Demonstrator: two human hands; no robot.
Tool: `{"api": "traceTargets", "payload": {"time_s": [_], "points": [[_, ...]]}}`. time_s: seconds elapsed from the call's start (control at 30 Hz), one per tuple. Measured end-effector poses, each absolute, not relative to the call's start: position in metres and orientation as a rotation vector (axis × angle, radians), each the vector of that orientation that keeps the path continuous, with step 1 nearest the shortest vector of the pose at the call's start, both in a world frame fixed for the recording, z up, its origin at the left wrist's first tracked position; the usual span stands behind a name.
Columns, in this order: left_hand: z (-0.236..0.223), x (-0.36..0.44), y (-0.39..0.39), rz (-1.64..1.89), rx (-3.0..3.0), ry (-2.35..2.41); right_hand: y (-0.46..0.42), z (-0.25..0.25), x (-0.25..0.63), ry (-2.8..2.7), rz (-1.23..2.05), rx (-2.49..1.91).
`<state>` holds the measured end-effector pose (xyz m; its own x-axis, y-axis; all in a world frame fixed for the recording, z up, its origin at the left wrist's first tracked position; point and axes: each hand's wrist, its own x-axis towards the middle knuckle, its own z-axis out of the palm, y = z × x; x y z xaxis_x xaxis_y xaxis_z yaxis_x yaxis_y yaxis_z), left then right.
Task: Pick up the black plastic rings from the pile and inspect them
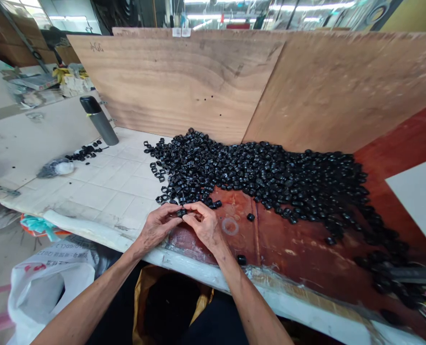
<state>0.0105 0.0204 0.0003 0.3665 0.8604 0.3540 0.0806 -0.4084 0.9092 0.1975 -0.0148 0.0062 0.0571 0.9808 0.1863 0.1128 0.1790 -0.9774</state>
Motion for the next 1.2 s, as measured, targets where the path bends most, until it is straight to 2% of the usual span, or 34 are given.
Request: {"api": "traceTargets", "payload": {"time_s": [0.2,0.43,0.63,0.87,1.2], "points": [[0.0,0.011,0.017,1.048,1.62,0.843,-0.016,0.007,0.195,-1.376,0.915,-1.214],[0.005,0.011,0.016,1.123,1.701,0.78,-0.018,0.012,0.192,-1.401,0.903,-1.256],[0.004,0.01,0.016,1.136,1.799,0.761,-0.018,0.01,0.189,-1.605,0.554,-1.34],[0.001,0.011,0.017,1.128,1.773,0.735,-0.022,0.014,0.191,-1.505,0.674,-1.204],[-0.001,0.009,0.016,1.059,1.753,0.753,-0.021,0.003,0.191,-1.658,0.381,-1.3]]}}
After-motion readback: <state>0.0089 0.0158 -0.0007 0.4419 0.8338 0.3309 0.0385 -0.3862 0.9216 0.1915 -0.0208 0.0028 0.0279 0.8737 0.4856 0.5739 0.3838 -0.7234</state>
